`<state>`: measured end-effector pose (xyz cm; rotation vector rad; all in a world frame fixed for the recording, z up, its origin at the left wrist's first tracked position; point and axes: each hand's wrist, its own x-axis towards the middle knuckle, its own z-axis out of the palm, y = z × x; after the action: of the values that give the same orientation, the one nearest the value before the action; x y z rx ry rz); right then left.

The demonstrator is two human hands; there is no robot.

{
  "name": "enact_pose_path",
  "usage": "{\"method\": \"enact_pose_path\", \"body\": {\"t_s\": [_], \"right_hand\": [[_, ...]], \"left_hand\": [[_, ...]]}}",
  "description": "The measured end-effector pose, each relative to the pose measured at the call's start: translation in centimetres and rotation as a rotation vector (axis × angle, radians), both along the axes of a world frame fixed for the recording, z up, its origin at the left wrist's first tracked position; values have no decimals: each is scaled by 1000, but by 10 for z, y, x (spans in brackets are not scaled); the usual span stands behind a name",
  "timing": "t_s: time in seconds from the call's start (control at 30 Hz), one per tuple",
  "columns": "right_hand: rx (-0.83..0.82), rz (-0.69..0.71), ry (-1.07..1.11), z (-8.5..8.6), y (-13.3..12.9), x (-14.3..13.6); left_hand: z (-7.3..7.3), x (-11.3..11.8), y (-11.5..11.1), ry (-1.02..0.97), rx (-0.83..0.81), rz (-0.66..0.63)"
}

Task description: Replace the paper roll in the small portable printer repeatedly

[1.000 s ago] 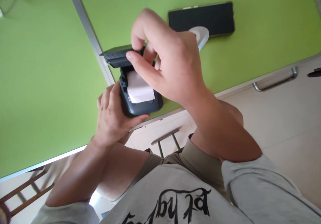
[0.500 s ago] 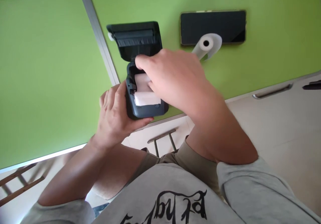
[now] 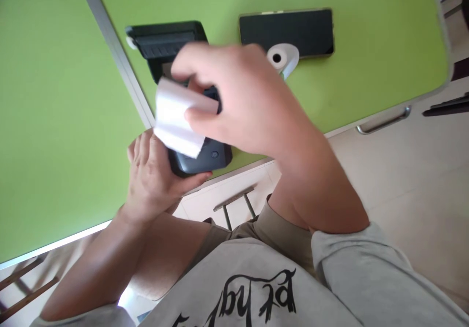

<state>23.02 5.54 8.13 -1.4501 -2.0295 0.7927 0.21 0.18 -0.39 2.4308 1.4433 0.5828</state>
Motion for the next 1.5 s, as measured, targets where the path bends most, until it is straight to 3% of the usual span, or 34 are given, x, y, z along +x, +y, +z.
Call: {"method": "enact_pose_path", "body": {"t_s": [0.07,0.13,0.2,0.27,0.37,0.5,0.8,1.1,1.27,1.37,1.5], "right_hand": [[10,-148,323,-1,-8,9],[-26,-279,545,-12,-15,18],[-127,-294,672,-31,-19,24],[-49,-381,748,-50,-23,27],[-3,-388,667,-70,-31,26],[34,-383,491,-82,-33,28],[301,-256,83,-88,-18,23],[310,-215,82,-99,-18,28],[349,-184,59,-97,-23,23],[469,-240,59,-92,-26,22],[759,-393,113,-84,-22,37]], "left_hand": [[-1,0,0,3,-35,17],[-1,1,0,11,-58,37],[0,2,0,16,-55,48],[0,3,0,18,-52,47],[0,3,0,14,-44,42],[-1,3,0,22,-14,42],[1,3,-1,16,-73,42],[0,4,-1,47,4,31],[-1,4,0,38,42,22],[-1,3,0,41,36,19],[-1,3,-1,44,36,11]]}}
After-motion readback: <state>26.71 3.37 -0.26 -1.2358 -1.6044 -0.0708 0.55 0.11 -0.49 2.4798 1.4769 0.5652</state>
